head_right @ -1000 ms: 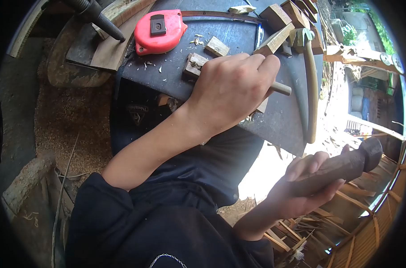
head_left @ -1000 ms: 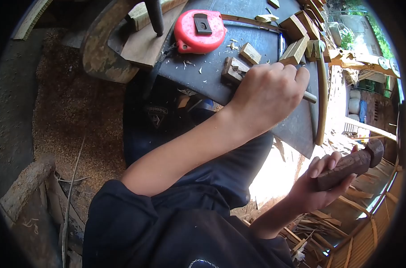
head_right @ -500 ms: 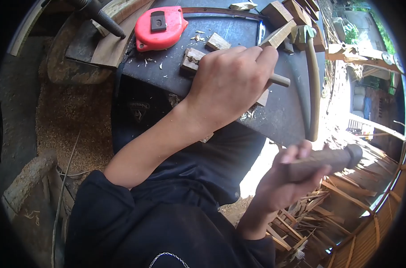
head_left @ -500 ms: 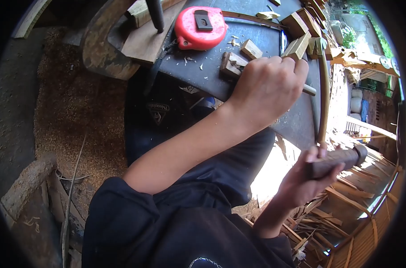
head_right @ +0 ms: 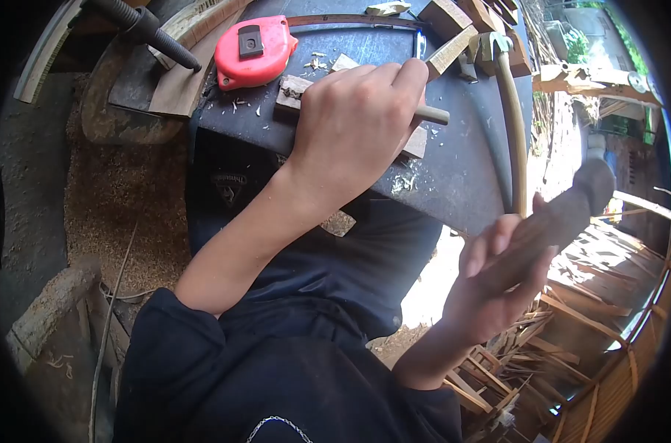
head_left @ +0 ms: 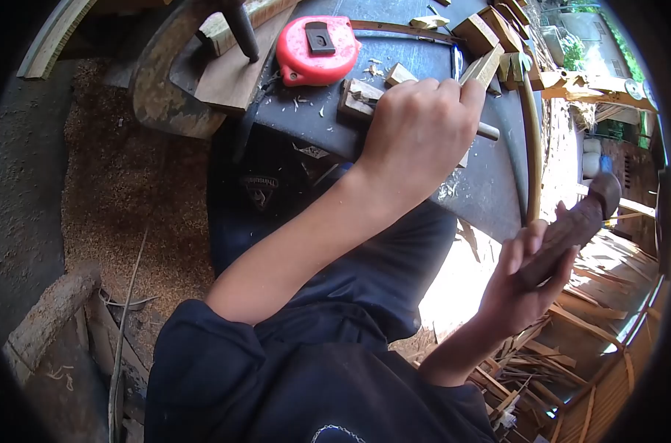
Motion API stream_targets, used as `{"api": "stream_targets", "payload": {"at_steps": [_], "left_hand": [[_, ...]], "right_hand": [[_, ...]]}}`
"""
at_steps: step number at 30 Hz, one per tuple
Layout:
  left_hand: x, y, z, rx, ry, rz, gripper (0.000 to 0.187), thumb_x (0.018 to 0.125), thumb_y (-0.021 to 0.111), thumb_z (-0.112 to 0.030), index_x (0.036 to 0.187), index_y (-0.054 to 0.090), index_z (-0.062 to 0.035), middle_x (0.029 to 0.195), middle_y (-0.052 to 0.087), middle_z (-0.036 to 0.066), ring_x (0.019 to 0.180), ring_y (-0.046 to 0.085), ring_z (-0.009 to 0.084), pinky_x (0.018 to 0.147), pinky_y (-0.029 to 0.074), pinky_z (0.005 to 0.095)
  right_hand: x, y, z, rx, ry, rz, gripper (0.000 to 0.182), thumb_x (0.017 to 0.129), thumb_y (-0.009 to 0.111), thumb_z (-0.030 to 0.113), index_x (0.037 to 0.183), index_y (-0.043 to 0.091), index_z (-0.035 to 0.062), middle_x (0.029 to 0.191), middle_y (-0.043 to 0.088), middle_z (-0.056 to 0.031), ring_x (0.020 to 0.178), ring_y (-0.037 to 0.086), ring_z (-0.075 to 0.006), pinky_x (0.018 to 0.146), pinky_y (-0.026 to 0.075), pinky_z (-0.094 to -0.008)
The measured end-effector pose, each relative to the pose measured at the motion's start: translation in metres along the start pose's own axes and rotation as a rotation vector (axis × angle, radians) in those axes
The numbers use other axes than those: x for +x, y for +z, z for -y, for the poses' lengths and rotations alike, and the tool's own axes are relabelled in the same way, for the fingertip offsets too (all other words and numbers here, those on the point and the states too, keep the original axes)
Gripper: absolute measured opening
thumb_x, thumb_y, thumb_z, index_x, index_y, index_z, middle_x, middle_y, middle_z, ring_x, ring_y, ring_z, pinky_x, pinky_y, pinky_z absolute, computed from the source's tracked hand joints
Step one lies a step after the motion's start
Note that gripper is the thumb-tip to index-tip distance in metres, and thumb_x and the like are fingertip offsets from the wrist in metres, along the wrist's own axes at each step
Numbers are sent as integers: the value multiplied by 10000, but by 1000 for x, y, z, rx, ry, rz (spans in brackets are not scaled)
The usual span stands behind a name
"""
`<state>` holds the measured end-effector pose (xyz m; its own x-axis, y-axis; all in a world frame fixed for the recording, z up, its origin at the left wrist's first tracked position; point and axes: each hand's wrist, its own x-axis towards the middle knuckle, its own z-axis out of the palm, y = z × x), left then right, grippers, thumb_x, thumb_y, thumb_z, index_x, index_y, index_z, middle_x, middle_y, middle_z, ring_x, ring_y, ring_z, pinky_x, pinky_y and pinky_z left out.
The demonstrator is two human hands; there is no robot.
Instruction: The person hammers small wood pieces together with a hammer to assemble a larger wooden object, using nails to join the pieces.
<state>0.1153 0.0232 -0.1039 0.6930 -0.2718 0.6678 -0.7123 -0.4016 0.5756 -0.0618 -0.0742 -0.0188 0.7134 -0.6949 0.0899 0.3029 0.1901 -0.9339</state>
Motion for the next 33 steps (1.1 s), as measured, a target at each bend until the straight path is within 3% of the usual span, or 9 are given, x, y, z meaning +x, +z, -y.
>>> {"api": "stream_targets", "payload": {"at_steps": [1,5,8,11,13,18,21,24,33], "left_hand": [[1,0,0,-10,9,-7,118,955,697,-151,917,603,-91,734,671,60,707,714,251,642,553,389],[3,-6,-3,76,-9,47,140,950,710,-157,917,596,-84,742,676,70,724,716,261,671,556,393],[2,-3,0,56,4,33,152,948,714,-164,918,589,-82,748,680,77,734,719,268,670,553,399],[2,-5,-1,59,-4,39,160,950,716,-174,922,587,-85,757,684,86,741,721,278,658,548,412],[5,-8,-2,73,-24,53,166,954,717,-185,925,587,-86,763,686,96,747,721,293,654,543,424],[6,-20,-4,-10,-23,131,198,994,695,-220,936,590,-63,787,698,121,753,710,351,651,520,469],[8,-22,-12,-62,-28,167,226,1021,677,-247,948,589,-52,787,703,135,747,705,380,648,503,495],[6,-22,-17,-95,-33,176,228,1023,676,-253,955,593,-52,794,708,141,749,707,385,645,501,499],[6,-19,-16,-95,-55,186,221,1001,701,-258,982,613,-56,815,724,149,771,720,387,647,507,499]], "right_hand": [[3,9,-9,26,-132,-139,627,1131,451,481,1530,391,2,861,531,-62,588,526,-116,461,408,-237],[-21,28,-6,-544,515,92,754,984,639,556,1447,490,-21,713,515,-9,513,476,-94,443,398,-226],[-6,-1,6,-68,104,122,601,1135,462,424,1545,352,-2,830,488,-50,535,455,-85,431,396,-241],[-15,46,-18,14,-89,-314,557,1149,450,393,1538,356,5,882,498,-56,580,479,-110,486,414,-230],[-23,24,-3,-580,484,273,725,1053,569,491,1533,374,-16,789,522,-37,531,446,-92,479,383,-229],[-18,-5,2,-367,261,56,760,980,649,536,1453,466,-30,761,566,-55,457,492,-113,384,396,-254],[-23,-8,9,-720,91,-47,620,1034,642,355,1488,445,-19,929,630,-81,698,621,-136,627,523,-251],[-28,-3,3,-1022,-100,169,719,1007,665,145,1638,333,52,1325,666,-228,1163,693,-321,1047,498,-396],[-27,14,16,-1311,4,374,695,989,641,23,1642,427,123,1373,672,-272,1216,711,-358,990,527,-377]]}}
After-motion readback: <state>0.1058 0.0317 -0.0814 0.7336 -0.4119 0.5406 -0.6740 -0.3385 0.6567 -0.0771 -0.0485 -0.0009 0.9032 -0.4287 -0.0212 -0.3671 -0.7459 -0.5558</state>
